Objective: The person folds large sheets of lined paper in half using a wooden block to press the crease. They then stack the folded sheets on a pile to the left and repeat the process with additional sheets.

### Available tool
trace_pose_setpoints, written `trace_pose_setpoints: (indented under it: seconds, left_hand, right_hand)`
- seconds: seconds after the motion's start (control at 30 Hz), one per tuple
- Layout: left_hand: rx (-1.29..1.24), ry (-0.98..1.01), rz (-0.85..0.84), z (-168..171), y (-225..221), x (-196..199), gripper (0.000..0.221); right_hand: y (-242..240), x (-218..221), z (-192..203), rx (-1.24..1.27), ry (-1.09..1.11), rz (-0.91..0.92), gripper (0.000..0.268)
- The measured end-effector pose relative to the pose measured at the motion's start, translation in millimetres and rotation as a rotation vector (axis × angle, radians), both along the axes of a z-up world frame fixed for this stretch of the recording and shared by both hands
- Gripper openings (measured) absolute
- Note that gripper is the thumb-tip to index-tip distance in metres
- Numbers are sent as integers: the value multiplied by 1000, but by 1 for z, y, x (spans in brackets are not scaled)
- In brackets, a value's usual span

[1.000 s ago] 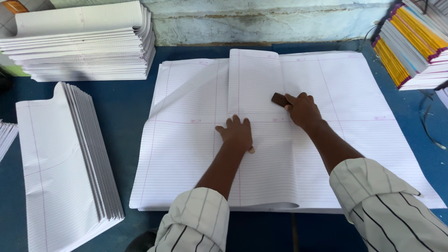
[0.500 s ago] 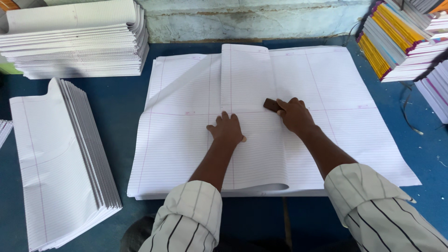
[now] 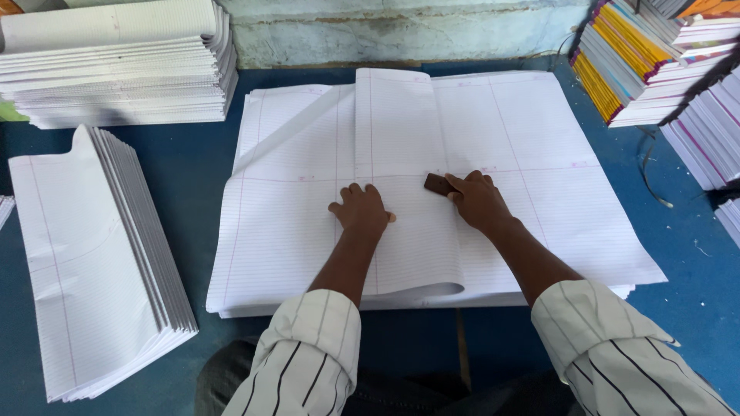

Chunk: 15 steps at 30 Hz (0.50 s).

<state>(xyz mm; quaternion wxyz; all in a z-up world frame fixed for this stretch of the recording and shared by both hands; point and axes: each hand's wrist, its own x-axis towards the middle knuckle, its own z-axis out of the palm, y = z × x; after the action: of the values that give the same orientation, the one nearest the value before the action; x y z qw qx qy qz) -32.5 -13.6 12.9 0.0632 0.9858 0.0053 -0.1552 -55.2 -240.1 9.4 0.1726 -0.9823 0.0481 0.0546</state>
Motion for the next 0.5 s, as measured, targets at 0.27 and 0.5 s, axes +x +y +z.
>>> trace_pose_setpoints:
  seconds: [0.27, 0.5]
  left_hand:
    - [-136, -20, 137, 11, -3, -8, 62]
    - [-160, -17, 167, 16, -4, -10, 62]
  right_hand:
    - [3, -31, 5, 39, 25, -5, 46]
    - [0, -53, 15, 30, 72, 29, 47]
